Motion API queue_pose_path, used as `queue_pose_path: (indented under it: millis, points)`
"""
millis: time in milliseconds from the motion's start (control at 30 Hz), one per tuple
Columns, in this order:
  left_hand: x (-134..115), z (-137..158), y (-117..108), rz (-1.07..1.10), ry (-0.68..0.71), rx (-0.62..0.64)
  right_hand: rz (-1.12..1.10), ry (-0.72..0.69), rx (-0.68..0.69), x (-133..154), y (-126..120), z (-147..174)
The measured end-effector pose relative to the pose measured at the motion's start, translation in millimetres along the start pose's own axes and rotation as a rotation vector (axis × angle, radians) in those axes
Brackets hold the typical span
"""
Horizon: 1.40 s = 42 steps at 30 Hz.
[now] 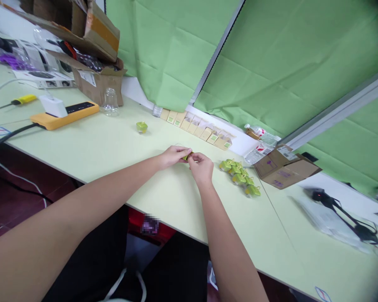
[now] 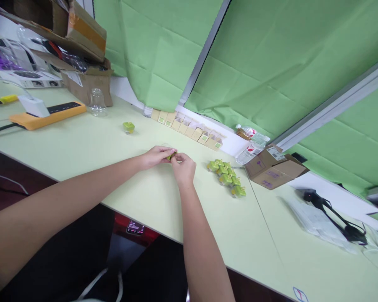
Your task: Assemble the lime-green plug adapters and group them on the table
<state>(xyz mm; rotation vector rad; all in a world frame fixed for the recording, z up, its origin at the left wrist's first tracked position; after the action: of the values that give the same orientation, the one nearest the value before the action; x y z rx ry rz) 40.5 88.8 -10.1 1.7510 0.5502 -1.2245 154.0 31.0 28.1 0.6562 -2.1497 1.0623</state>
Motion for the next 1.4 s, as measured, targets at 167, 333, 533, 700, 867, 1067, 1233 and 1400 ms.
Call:
queue_pose_path:
  millis: [167, 333, 533, 700, 867, 1067, 1233, 1400]
  points:
    - [-2.9, 9.1, 12.8, 0.011, -0.055, 0.094, 0.055, 0.020, -0.054, -8.8, -4.3, -2.8]
    - [-2.0, 8.4, 11.0, -0.017, -0.047, 0.079, 0.044, 0.016, -0.066, -12.0, -3.9, -3.2]
    - [1.7, 4.3, 0.2, 0.022, -0.043, -0.029, -0.035, 0.025, -0.044, -14.1, -1.2, -4.6]
    - [2.8, 3.9, -1.7, 0.043, -0.052, -0.046, -0.071, 0.041, -0.042, -18.1, 1.4, -5.2]
    - [2.8, 4.2, -1.5, 0.049, -0.055, -0.036, -0.098, 0.039, -0.045, -17.5, 2.6, -4.1]
    - [1.5, 5.0, -0.3, 0.029, -0.045, -0.015, -0.090, 0.052, -0.063, -14.6, 0.1, -3.7]
    - [1.4, 2.7, -3.3, 0.013, -0.025, -0.023, -0.115, 0.064, -0.023, -12.1, 1.9, -3.2]
    - [-0.3, -1.4, -15.4, -0.052, -0.003, -0.117, -0.180, 0.070, 0.126, -7.5, 13.2, -1.2]
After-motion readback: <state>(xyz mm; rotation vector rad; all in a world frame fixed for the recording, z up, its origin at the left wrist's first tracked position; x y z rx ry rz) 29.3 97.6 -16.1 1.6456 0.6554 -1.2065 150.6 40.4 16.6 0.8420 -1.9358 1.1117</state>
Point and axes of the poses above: each hand's wrist, its own z-axis away from the middle knuckle, its own y-axis out of the palm, x = y × z, the point moved 8 cm from there along -z, towards the middle knuckle, and after that the axes turned 4 degrees about -x, right-handed, at the moved point
